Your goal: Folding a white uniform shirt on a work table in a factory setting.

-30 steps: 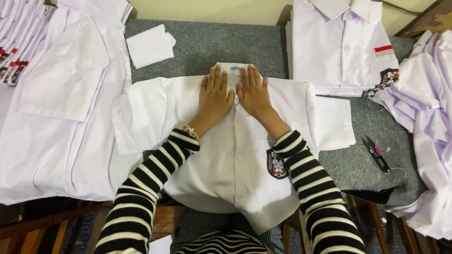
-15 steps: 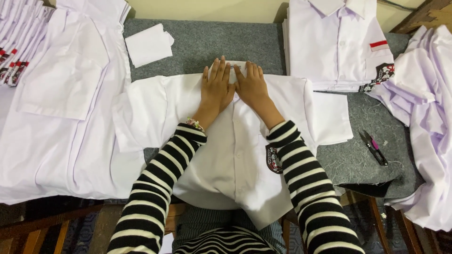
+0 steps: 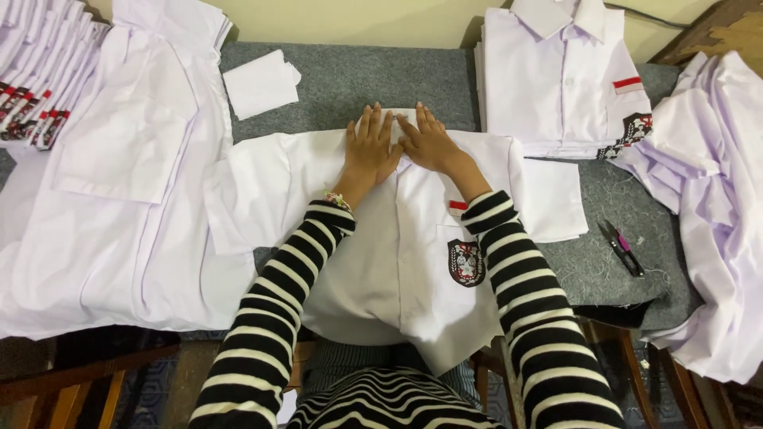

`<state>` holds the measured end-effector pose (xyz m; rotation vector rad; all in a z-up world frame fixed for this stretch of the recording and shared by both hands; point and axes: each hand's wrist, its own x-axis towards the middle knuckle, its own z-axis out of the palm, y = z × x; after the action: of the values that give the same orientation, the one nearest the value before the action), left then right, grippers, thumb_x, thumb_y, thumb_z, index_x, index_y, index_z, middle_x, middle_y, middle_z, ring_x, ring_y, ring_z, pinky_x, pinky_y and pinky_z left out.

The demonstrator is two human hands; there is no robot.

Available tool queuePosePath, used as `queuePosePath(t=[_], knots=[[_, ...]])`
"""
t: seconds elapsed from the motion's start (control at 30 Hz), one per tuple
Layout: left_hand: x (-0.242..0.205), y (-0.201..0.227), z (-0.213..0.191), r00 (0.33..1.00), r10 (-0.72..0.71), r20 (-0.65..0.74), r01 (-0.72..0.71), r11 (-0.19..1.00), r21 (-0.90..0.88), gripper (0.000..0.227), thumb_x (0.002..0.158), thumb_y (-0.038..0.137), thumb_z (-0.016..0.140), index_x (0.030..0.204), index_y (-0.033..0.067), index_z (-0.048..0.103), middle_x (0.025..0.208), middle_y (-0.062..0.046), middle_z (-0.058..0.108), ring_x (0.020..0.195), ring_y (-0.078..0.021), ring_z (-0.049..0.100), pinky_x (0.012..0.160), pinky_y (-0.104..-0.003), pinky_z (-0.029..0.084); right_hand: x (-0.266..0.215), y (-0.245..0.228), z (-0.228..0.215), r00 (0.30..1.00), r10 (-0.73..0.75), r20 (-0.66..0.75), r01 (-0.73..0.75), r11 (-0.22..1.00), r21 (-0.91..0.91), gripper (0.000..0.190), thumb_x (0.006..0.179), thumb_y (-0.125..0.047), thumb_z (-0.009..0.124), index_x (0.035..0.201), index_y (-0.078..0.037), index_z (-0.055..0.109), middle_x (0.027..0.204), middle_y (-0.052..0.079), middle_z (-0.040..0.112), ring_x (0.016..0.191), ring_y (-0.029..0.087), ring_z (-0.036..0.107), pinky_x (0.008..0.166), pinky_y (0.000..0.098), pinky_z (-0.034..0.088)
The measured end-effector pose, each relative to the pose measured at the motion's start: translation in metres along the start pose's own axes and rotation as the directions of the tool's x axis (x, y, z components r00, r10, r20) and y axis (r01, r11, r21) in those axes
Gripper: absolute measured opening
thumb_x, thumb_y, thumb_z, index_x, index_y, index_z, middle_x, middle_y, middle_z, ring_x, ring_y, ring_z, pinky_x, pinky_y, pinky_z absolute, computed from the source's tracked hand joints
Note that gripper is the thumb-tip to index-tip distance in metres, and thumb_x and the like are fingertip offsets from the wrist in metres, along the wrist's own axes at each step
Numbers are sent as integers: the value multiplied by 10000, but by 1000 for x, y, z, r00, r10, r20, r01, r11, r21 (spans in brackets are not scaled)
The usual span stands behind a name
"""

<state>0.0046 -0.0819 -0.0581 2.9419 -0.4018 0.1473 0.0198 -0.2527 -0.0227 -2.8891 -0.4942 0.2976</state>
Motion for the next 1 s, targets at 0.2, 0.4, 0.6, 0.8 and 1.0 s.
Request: queuePosePath(t=[0.2,0.4,0.6,0.8,1.0], knots=[[46,-44,29,973,168,160,-149,981,-122,604,1032,350,290,1615,194,284,1681,-155,226,1549,-365,210,1118,-605,353,-4,-10,-22,999,3,54,-16,971,238,574,1114,-532,167,1617,-310,332,1692,249,53,1573,396,79,1243,561,129],[65,-67,-27,978,-169,125,210,795,-569,616,972,457,476,1540,222,430,1525,-89,376,1456,-370,362,1116,-517,381,29,48,-15,924,177,-339,0,886,463,404,980,-205,620,1378,-137,617,1301,149,675,1230,320,629,1011,458,507],[66,-57,-19,941,-336,42,325,860,-393,529,981,511,328,983,176,737,944,-83,737,989,-330,715,820,-536,512,35,33,5,831,355,-428,-110,859,499,420,1055,-340,500,989,-13,754,889,221,735,923,438,707,767,528,554],[57,-50,-13,951,-302,-59,276,923,-268,552,1039,544,290,924,199,705,916,-59,748,958,-274,716,816,-457,508,35,26,17,771,368,-520,-114,883,456,514,1092,-424,493,847,-44,737,739,164,694,782,351,699,681,445,551],[38,-45,-55,943,-239,-230,128,903,-410,584,1095,464,334,727,131,641,610,-92,665,646,-286,706,661,-398,523,24,19,-2,760,368,-535,58,783,619,558,1123,-425,458,716,-66,586,585,95,563,617,206,560,590,370,425]])
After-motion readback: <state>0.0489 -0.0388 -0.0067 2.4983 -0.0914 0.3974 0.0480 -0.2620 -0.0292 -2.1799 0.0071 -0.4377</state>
